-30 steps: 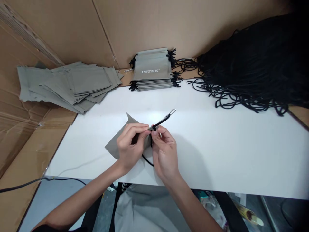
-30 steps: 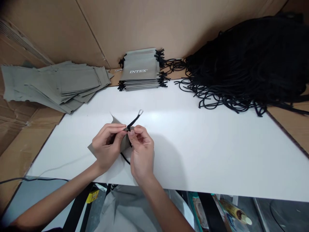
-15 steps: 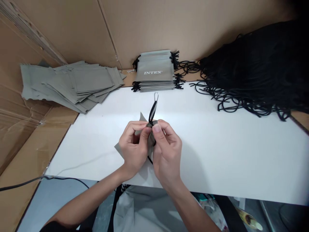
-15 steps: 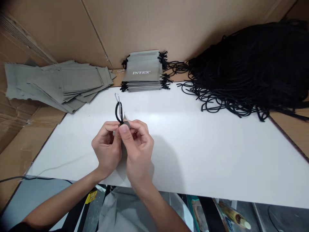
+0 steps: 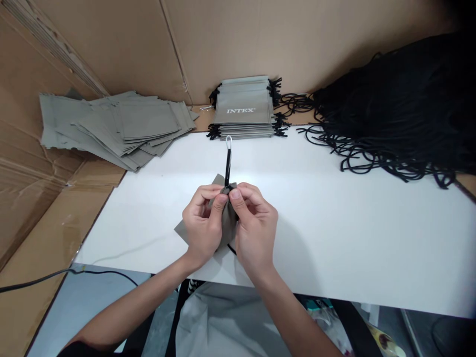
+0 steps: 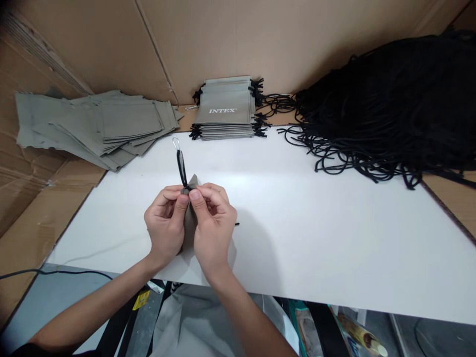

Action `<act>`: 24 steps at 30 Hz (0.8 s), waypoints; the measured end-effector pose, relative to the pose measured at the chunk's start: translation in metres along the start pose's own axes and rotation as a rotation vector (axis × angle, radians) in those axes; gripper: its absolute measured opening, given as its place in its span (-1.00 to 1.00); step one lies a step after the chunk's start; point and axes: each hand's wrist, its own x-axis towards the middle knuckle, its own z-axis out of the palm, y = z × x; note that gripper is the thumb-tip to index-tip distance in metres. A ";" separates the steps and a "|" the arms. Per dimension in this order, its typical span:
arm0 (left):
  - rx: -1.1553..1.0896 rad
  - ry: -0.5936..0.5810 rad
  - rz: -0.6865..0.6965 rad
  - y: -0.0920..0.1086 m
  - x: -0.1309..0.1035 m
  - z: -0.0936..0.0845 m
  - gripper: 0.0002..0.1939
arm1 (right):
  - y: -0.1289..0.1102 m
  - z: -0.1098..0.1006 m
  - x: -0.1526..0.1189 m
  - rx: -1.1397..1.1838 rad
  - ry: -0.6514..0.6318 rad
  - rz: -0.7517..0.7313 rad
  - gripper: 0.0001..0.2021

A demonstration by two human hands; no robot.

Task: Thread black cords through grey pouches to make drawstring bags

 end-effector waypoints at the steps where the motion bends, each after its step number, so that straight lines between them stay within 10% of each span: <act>1: 0.013 0.007 0.004 0.000 -0.001 -0.001 -0.85 | 0.002 0.000 -0.001 0.010 -0.007 0.003 -0.89; 24: 0.013 0.060 -0.071 0.005 -0.011 -0.014 -0.86 | 0.007 0.003 -0.013 -0.012 -0.144 0.111 -0.84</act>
